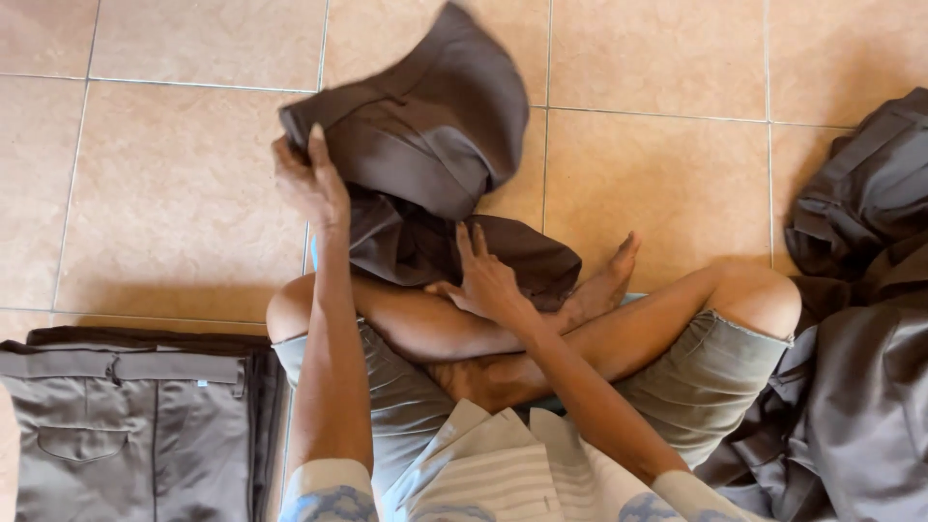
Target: The person sits cross-legged on a tiled floor and folds a pair of dark brown trousers by hand. They smooth the fabric, fold the legs together, and then fold the garment into a compact rectangle before placing it aside.
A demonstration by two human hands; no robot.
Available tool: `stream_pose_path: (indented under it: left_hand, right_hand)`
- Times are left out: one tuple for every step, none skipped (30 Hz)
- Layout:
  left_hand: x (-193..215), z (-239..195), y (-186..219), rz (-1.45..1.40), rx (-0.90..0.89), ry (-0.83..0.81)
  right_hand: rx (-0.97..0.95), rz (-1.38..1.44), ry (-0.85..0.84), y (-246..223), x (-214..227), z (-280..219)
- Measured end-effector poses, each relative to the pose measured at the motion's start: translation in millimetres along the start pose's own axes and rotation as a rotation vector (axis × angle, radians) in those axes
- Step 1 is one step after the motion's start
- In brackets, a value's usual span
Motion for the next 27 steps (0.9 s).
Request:
stream_pose_path:
  left_hand:
    - [4.7,-4.8,-13.2,0.002,0.001,0.002]
    - [12.8,-9.4,-27.0,0.013,0.004,0.037]
    - [22.6,-14.8,-42.0,0.026,0.01,0.077]
    - [22.4,-16.3,-43.3,0.03,0.014,0.083]
    - [25.5,-20.9,-46.0,0.02,0.031,0.112]
    - [28.9,-25.5,-49.0,0.011,0.047,0.141]
    - [32.9,-24.1,-40.1,0.013,0.057,0.149]
    - [35.4,-22.0,-28.5,-0.025,0.034,0.146]
    - [37.2,-20.0,-15.8,-0.064,0.009,0.141]
    - [39.3,-20.6,-17.7,-0.062,0.015,0.147]
    - [42.4,-20.9,-21.0,-0.098,0.035,0.182]
    - [44.9,-21.8,-24.3,-0.133,0.055,0.218]
    - [46.1,-22.2,-36.5,-0.135,0.063,0.216]
    - [51.4,-24.0,-48.8,-0.148,0.07,0.27]
    - [55.6,-25.1,-60.5,-0.163,0.076,0.325]
    - [55.5,-27.6,-63.3,-0.166,0.084,0.324]
    - [59.4,-32.4,-70.7,-0.223,0.136,0.399]
    - [62.5,-38.2,-77.9,-0.28,0.19,0.474]
    - [61.6,-39.0,-71.1,-0.282,0.195,0.474]
    - [57.2,-43.1,-72.2,-0.325,0.301,0.473]
    - [53.2,-46.7,-72.6,-0.363,0.403,0.466]
    - [50.7,-48.6,-72.0,-0.362,0.406,0.463]
    - [51.0,-49.6,-74.1,-0.347,0.431,0.465]
    - [51.5,-50.8,-75.7,-0.332,0.457,0.467]
    - [54.9,-50.3,-76.1,-0.324,0.45,0.462]
    - [56.7,-51.5,-79.4,-0.332,0.488,0.453]
    - [56.6,-50.8,-82.0,-0.344,0.524,0.446]
  right_hand:
    - [0.002,-0.001,-0.001,0.1,-10.1,11.4]
    - [-0.023,-0.079,0.054,1.9,-16.6,23.1]
    - [-0.044,-0.161,0.108,2.7,-23.4,34.8]
    - [-0.037,-0.165,0.105,12.5,-37.2,45.3]
    - [0.025,-0.215,0.222,17.2,-42.9,50.8]
    - [0.09,-0.264,0.339,21.3,-49.6,54.7]
    - [0.098,-0.272,0.334,31.4,-38.3,55.1]
    - [0.178,-0.31,0.299,35.4,-31.0,54.6]
    - [0.255,-0.345,0.264,40.6,-23.7,53.0]
    - [0.261,-0.351,0.261,67.4,-8.1,66.4]
    - [0.13,-0.456,0.264,104.3,8.5,84.4]
    - [-0.002,-0.559,0.268,142.0,26.7,101.1]
    - [-0.006,-0.565,0.264,178.1,49.7,110.8]
    - [-0.253,-0.622,0.247,235.1,78.3,121.2]
    - [-0.502,-0.674,0.231,290.8,109.5,127.1]
    - [-0.505,-0.681,0.23,305.1,119.3,114.3]
    - [-0.466,-0.603,0.412,311.3,142.5,99.6]
    - [-0.422,-0.521,0.592,318.5,165.3,81.9]
    - [-0.423,-0.528,0.593,276.4,173.0,67.2]
    - [-0.439,-0.521,0.532,237.8,176.5,55.0]
    - [-0.455,-0.509,0.467,199.2,177.0,42.8]
    - [-0.458,-0.51,0.465,160.4,175.7,24.6]
    - [-0.31,-0.297,0.371,112.7,162.2,12.3]
    - [-0.162,-0.085,0.276,62.6,151.0,-2.6]
    - [-0.163,-0.075,0.271,83.4,121.8,18.5]
    - [-0.185,-0.194,0.203,104.4,86.1,40.5]
    - [-0.204,-0.315,0.139,124.8,52.4,64.0]
Point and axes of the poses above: each hand's wrist, its own z-axis towards the middle knuckle, its own x-axis out of the back of the hand, y = z × x, the point moved 9 cm from there along z, towards the middle knuckle, and after that the axes turned 9 degrees about -x, right-handed, at the moved point
